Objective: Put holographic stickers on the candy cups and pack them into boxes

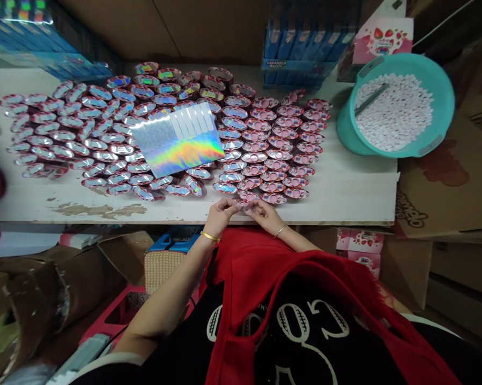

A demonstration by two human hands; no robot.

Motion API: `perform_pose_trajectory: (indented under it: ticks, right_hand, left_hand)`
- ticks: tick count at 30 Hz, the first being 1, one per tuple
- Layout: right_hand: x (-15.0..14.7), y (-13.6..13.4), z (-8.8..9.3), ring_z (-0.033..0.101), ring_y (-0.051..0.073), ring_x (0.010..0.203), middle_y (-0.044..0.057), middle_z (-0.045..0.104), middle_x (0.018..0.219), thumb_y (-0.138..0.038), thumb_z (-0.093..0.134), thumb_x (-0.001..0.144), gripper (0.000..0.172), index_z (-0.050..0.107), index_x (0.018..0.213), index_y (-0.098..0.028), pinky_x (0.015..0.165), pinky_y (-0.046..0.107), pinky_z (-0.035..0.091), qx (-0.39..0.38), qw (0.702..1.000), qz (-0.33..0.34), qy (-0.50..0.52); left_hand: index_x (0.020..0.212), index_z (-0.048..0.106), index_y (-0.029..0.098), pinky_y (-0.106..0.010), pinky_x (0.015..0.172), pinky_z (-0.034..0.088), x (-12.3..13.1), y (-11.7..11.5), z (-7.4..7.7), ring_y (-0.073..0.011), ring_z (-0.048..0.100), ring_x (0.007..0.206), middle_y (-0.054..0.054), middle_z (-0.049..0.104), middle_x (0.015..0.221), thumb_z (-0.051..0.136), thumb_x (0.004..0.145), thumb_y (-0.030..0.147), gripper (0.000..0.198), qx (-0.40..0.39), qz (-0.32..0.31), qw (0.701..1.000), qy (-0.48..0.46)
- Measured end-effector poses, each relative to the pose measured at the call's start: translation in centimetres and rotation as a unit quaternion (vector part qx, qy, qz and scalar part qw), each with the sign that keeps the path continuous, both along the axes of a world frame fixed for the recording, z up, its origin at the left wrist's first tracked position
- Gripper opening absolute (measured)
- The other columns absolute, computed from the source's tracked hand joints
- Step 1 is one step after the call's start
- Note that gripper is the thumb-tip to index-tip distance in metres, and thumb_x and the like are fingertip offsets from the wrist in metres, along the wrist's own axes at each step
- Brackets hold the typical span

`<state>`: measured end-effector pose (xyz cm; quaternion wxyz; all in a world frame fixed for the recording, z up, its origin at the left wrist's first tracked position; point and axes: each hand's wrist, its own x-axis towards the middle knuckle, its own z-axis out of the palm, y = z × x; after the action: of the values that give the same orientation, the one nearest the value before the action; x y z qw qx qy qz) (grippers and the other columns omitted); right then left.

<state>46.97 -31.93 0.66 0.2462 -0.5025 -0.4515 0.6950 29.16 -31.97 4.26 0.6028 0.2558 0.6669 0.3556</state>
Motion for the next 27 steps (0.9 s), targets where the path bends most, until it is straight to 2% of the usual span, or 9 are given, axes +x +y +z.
perform_pose_trajectory:
  ticks: [3,5,8,12,14,16,19,22,27]
  right_hand:
    - [0.2,-0.1,-0.5,0.031,0.008,0.052,-0.007,0.04,0.056,-0.056,0.061,0.078,0.038,0.054,0.069,-0.02,0.051,0.025,0.023,0.006,1.0,0.013,-0.015]
    - [0.3,-0.1,-0.9,0.028,0.008,0.051,-0.007,0.037,0.055,-0.058,0.06,0.079,0.039,0.052,0.069,-0.021,0.05,0.025,0.02,0.001,1.0,0.006,-0.02]
    - [0.4,-0.1,-1.0,0.025,0.008,0.048,-0.01,0.033,0.051,-0.058,0.061,0.079,0.037,0.053,0.086,-0.023,0.049,0.025,0.017,-0.017,0.999,-0.02,-0.02]
    - [0.5,0.2,-0.5,0.025,0.009,0.047,-0.012,0.03,0.05,-0.056,0.067,0.076,0.052,0.05,0.115,-0.026,0.049,0.024,0.017,-0.045,0.999,-0.008,0.008]
    - [0.5,0.2,-0.3,0.025,0.009,0.048,-0.011,0.03,0.051,-0.057,0.069,0.074,0.048,0.055,0.107,-0.025,0.05,0.024,0.018,-0.062,0.997,0.019,0.037]
    - [0.5,0.1,-0.3,0.025,0.008,0.048,-0.009,0.032,0.053,-0.06,0.069,0.072,0.042,0.056,0.087,-0.023,0.05,0.023,0.018,-0.075,0.995,0.028,0.054]
    - [0.4,0.1,-0.6,0.024,0.007,0.049,-0.008,0.034,0.053,-0.064,0.066,0.072,0.045,0.052,0.073,-0.022,0.049,0.023,0.017,-0.083,0.995,0.02,0.054]
    - [0.2,0.1,-1.2,0.023,0.007,0.048,-0.008,0.033,0.051,-0.062,0.062,0.074,0.043,0.05,0.069,-0.022,0.049,0.024,0.016,-0.077,0.996,0.02,0.032]
    - [-0.4,0.1,-1.8,0.028,0.009,0.049,-0.007,0.033,0.05,-0.049,0.056,0.079,0.035,0.045,0.061,-0.022,0.05,0.024,0.021,-0.005,0.994,0.013,-0.105]
  left_hand:
    - [0.064,0.063,0.017,-0.027,0.068,0.041,-0.1,0.1,-0.3,-0.0114,0.052,0.065,0.002,0.059,0.064,0.077,0.059,0.032,0.022,0.001,0.028,0.999,0.034]
    - [0.061,0.062,0.017,-0.027,0.067,0.041,-0.3,0.4,-0.8,-0.011,0.051,0.063,0.002,0.059,0.062,0.078,0.056,0.031,0.022,-0.01,0.059,0.997,0.05]
    - [0.059,0.063,0.017,-0.026,0.065,0.041,-0.4,0.7,-0.9,-0.0107,0.05,0.062,0.002,0.059,0.06,0.078,0.053,0.031,0.021,-0.028,0.073,0.996,0.042]
    - [0.062,0.064,0.017,-0.026,0.07,0.043,-0.3,0.6,0.6,-0.0117,0.054,0.067,0.002,0.062,0.064,0.078,0.056,0.033,0.022,-0.021,0.02,1.0,-0.01]
    - [0.063,0.065,0.017,-0.026,0.071,0.043,-0.2,0.4,1.2,-0.0118,0.054,0.068,0.002,0.062,0.065,0.078,0.057,0.033,0.021,-0.02,0.008,1.0,-0.02]
    - [0.063,0.065,0.017,-0.025,0.069,0.043,-0.2,0.3,1.1,-0.0114,0.053,0.066,0.002,0.062,0.065,0.078,0.057,0.032,0.021,-0.025,0.014,0.999,-0.014]
    - [0.062,0.063,0.017,-0.026,0.067,0.042,-0.5,0.2,-0.2,-0.0112,0.051,0.064,0.003,0.06,0.063,0.077,0.058,0.031,0.02,-0.024,0.028,0.999,0.016]
    - [0.064,0.062,0.018,-0.028,0.07,0.043,-1.0,-0.1,-2.2,-0.0121,0.051,0.066,0.002,0.058,0.067,0.073,0.063,0.031,0.018,0.012,0.008,0.994,0.107]
    - [0.071,0.063,0.019,-0.034,0.086,0.043,-1.0,-0.7,-4.3,-0.0177,0.055,0.084,-0.002,0.056,0.082,0.069,0.073,0.029,0.012,0.126,-0.067,0.943,0.301]
